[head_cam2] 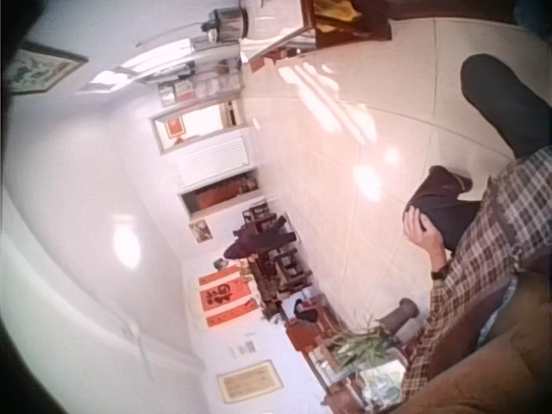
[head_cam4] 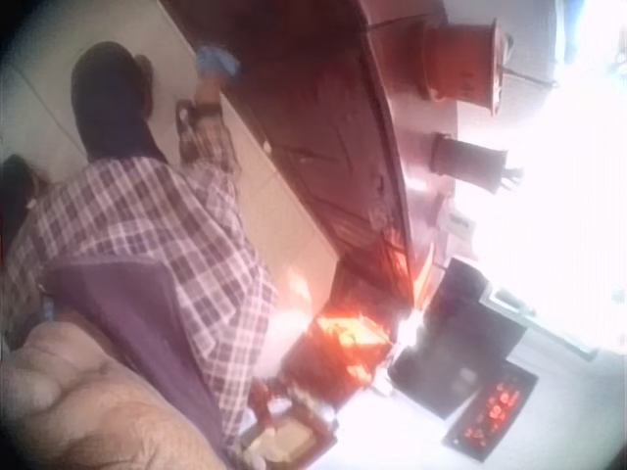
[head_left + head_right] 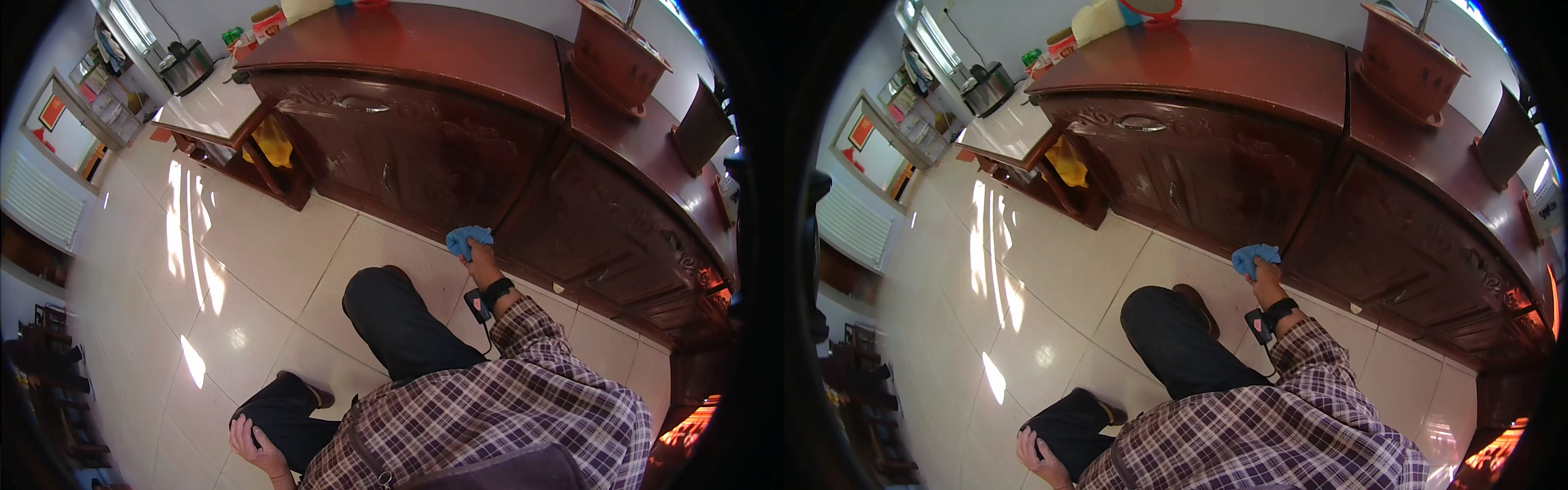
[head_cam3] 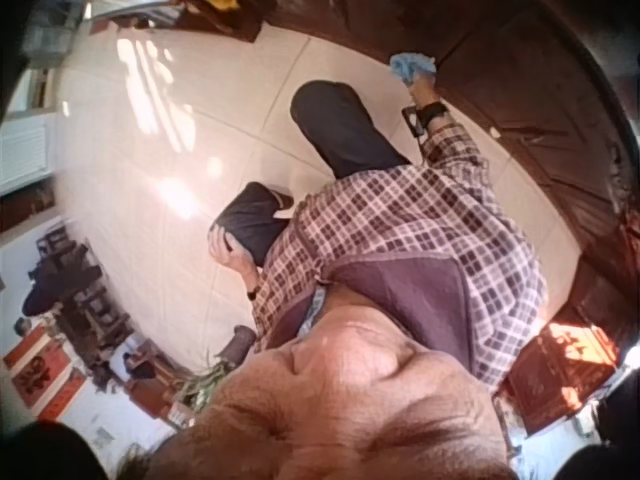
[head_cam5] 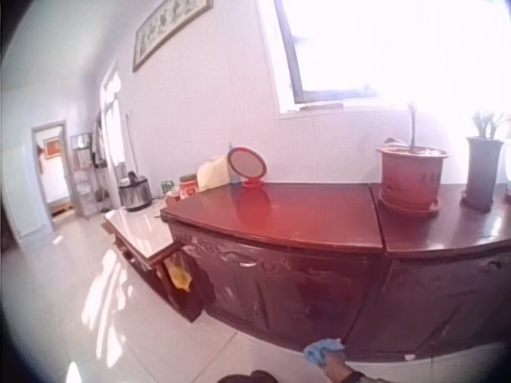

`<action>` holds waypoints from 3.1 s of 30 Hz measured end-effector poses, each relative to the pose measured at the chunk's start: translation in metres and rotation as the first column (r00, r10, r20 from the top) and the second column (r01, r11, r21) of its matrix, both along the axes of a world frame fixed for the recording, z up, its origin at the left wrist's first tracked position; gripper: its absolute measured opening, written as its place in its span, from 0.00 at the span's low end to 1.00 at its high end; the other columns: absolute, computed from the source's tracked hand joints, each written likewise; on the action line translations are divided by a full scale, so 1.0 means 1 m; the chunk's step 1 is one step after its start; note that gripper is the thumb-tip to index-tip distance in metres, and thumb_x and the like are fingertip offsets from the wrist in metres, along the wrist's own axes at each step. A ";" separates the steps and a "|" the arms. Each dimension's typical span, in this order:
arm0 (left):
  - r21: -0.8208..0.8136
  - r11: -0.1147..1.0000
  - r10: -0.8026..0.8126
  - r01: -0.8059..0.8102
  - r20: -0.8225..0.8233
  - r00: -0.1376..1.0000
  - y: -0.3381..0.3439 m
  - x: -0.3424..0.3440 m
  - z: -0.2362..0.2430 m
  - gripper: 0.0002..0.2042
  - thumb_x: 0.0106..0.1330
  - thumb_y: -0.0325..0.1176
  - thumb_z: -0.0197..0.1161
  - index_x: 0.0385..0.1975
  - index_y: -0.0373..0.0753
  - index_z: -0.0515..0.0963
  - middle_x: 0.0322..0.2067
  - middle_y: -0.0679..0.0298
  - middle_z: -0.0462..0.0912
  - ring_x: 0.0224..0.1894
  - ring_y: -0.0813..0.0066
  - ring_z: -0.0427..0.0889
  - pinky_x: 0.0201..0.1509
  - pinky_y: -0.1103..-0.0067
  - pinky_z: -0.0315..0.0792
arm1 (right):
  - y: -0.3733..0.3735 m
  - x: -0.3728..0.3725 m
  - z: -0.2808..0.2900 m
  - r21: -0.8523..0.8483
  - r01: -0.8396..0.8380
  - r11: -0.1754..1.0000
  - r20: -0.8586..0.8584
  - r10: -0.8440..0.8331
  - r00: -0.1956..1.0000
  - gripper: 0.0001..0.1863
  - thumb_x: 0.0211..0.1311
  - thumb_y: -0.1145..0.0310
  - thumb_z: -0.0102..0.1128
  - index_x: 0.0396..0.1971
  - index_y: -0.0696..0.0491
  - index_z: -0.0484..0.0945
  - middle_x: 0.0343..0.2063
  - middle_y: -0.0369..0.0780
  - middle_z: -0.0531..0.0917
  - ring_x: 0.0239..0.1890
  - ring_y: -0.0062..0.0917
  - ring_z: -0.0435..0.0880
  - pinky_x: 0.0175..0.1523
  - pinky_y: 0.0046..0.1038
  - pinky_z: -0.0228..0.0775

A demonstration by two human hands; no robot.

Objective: The person kneels on the floor and wipes the front and top surfaces of a wooden cabinet using a blue cloth. The person moves along the length of the cabinet, cleaning the doors and the top surface.

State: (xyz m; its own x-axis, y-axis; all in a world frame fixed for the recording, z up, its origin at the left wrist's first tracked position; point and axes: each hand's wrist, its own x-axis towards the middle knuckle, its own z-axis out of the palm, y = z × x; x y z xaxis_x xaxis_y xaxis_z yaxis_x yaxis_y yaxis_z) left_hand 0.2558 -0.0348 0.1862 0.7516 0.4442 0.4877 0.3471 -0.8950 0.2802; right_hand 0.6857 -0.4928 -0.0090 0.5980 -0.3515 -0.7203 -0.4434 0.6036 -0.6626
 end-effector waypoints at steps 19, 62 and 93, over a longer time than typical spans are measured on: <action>0.133 0.990 -0.043 0.045 -0.018 0.999 -0.020 0.030 0.020 0.08 0.67 0.28 0.60 0.40 0.32 0.84 0.44 0.51 0.86 0.50 0.48 0.82 0.59 0.58 0.72 | -0.028 0.061 -0.103 -0.965 -0.256 0.057 -0.138 0.719 0.681 0.20 0.63 0.53 0.65 0.36 0.58 0.83 0.26 0.53 0.81 0.33 0.50 0.82 0.37 0.43 0.75; -0.011 0.999 0.051 -0.051 -0.047 0.998 -0.011 0.014 0.003 0.09 0.64 0.24 0.58 0.40 0.32 0.81 0.51 0.56 0.83 0.60 0.51 0.75 0.68 0.59 0.60 | -0.031 0.054 -0.003 -0.997 -0.065 -0.047 -0.078 0.752 0.655 0.12 0.70 0.64 0.59 0.41 0.59 0.80 0.40 0.46 0.82 0.39 0.39 0.82 0.41 0.34 0.80; -0.003 0.998 0.066 -0.067 -0.075 0.995 -0.013 0.015 0.002 0.10 0.61 0.23 0.59 0.41 0.33 0.81 0.51 0.57 0.83 0.60 0.51 0.75 0.69 0.59 0.59 | 0.132 0.149 0.121 -0.020 -0.106 0.994 0.561 0.099 0.822 0.09 0.68 0.72 0.59 0.43 0.61 0.75 0.44 0.43 0.79 0.38 0.27 0.82 0.34 0.26 0.85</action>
State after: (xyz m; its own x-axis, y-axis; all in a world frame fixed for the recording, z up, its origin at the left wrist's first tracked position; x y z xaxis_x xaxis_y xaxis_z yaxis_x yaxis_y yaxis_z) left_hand 0.2704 -0.0479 0.1879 0.7546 0.4968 0.4286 0.4259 -0.8678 0.2561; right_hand 0.8347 -0.3607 0.1122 0.9318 -0.2596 -0.2538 -0.0574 0.5848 -0.8092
